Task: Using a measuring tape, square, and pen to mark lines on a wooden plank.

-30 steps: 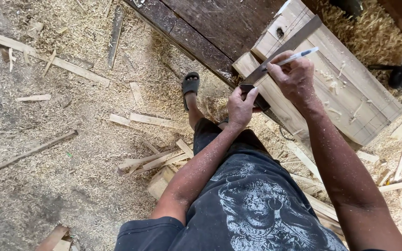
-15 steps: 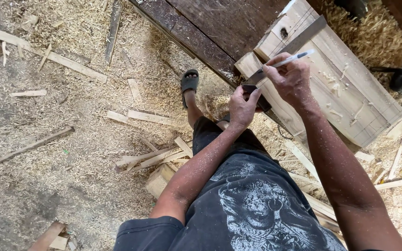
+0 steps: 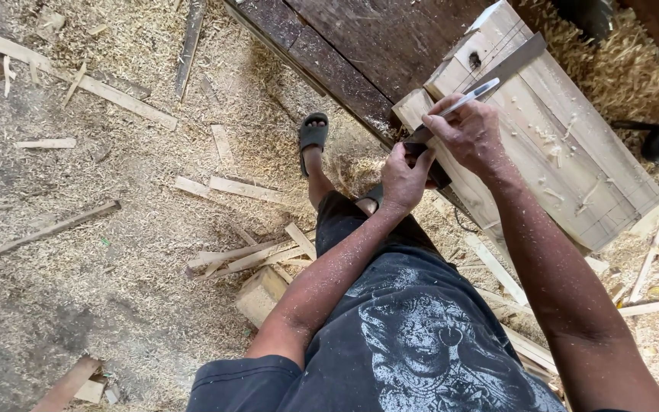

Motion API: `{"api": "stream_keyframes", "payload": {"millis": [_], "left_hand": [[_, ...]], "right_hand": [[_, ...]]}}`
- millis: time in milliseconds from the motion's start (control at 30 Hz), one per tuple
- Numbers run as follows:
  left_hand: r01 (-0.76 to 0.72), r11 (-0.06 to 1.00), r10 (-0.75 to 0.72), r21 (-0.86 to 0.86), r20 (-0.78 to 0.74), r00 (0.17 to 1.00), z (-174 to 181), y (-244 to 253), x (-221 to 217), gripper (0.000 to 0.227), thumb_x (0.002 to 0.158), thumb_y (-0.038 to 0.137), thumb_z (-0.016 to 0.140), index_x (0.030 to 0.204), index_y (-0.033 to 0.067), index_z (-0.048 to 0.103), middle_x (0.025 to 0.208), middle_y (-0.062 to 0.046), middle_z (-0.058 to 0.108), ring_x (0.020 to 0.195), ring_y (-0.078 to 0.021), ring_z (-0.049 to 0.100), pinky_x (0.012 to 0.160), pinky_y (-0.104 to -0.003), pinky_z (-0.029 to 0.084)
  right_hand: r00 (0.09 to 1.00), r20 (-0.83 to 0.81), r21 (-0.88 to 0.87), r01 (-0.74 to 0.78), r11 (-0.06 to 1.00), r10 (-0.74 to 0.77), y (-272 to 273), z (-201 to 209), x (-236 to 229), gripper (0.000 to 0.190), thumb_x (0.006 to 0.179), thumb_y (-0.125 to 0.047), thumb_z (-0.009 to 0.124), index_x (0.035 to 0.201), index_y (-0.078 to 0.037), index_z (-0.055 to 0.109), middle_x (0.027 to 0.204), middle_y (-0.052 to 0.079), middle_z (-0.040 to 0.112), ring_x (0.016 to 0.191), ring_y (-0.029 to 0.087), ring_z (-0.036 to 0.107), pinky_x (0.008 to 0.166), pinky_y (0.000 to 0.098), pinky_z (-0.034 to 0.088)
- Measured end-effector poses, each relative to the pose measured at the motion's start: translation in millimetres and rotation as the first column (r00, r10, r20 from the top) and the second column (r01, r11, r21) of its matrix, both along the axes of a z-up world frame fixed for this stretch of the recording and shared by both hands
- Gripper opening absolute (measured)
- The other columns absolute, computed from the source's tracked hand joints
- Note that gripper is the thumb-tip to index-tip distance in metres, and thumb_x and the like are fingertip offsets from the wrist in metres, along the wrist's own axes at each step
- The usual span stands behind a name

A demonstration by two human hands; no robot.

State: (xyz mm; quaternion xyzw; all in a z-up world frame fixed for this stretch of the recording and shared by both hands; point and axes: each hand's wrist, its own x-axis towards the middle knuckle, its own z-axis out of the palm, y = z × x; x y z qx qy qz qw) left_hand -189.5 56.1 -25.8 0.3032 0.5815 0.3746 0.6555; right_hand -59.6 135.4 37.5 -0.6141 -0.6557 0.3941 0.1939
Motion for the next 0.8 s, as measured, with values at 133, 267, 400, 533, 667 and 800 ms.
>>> {"api": "stream_keyframes", "payload": {"millis": [133,267,400,533,667,800], "left_hand": [[-0.007,0.999,0.009,0.037,-0.058,0.998,-4.5,-1.9,2.5,0.045,0.096,0.040,0.069,0.110,-0.0018,0.059,0.094,-0.014,0.071,0.074,-0.0198,0.076,0.057,-0.031,0.063],[0.004,0.999,-0.001,0.037,-0.081,0.997,-9.9,-4.6,3.8,0.040,0.097,0.034,0.068,0.109,-0.0023,0.059,0.094,-0.015,0.069,0.075,-0.0207,0.075,0.056,-0.032,0.065],[0.000,1.000,0.000,-0.009,0.008,1.000,2.3,-0.4,-0.6,0.034,0.098,0.029,0.065,0.110,-0.0019,0.057,0.096,-0.014,0.068,0.077,-0.0209,0.076,0.056,-0.033,0.064],[-0.022,1.000,0.023,-0.017,0.028,0.999,3.6,5.1,-5.3,0.033,0.098,0.029,0.065,0.109,-0.0020,0.059,0.094,-0.014,0.070,0.077,-0.0207,0.076,0.057,-0.033,0.064],[-0.077,0.997,0.078,-0.014,0.095,0.992,3.1,7.2,-7.8,0.032,0.097,0.025,0.068,0.109,-0.0033,0.061,0.095,-0.015,0.072,0.077,-0.0205,0.076,0.056,-0.034,0.066],[-0.062,0.998,0.061,0.026,0.030,0.998,-0.6,4.9,-7.4,0.032,0.096,0.025,0.070,0.108,-0.0029,0.061,0.093,-0.014,0.074,0.077,-0.0196,0.076,0.057,-0.033,0.068]], "right_hand": [[1.000,0.022,0.016,-0.023,1.000,0.022,5.0,-7.8,8.5,0.008,0.099,-0.009,0.075,0.100,-0.001,0.076,0.087,0.012,0.076,0.073,0.014,0.073,0.062,0.0270,0.062],[0.992,0.127,0.161,-0.031,0.986,0.010,13.1,-24.0,31.4,0.010,0.106,-0.002,0.067,0.098,0.000,0.074,0.088,0.015,0.075,0.073,0.016,0.072,0.059,0.0256,0.063],[0.993,0.107,0.162,0.027,0.986,-0.045,19.2,-15.7,32.7,0.009,0.106,-0.003,0.069,0.099,0.001,0.074,0.088,0.016,0.075,0.071,0.016,0.074,0.058,0.0251,0.064],[0.999,-0.004,0.202,0.050,0.978,-0.051,11.2,-8.5,27.1,0.006,0.106,-0.002,0.069,0.102,0.001,0.073,0.092,0.015,0.075,0.078,0.015,0.075,0.066,0.0243,0.066],[0.998,0.021,0.185,0.058,0.981,-0.063,7.2,-1.8,19.2,0.006,0.104,-0.004,0.073,0.101,0.001,0.073,0.087,0.013,0.074,0.073,0.014,0.071,0.063,0.0249,0.062],[0.996,-0.025,0.096,0.090,0.991,-0.088,3.1,-6.2,18.4,0.008,0.104,-0.007,0.072,0.100,0.000,0.074,0.085,0.011,0.074,0.070,0.012,0.069,0.061,0.0247,0.060]]}}
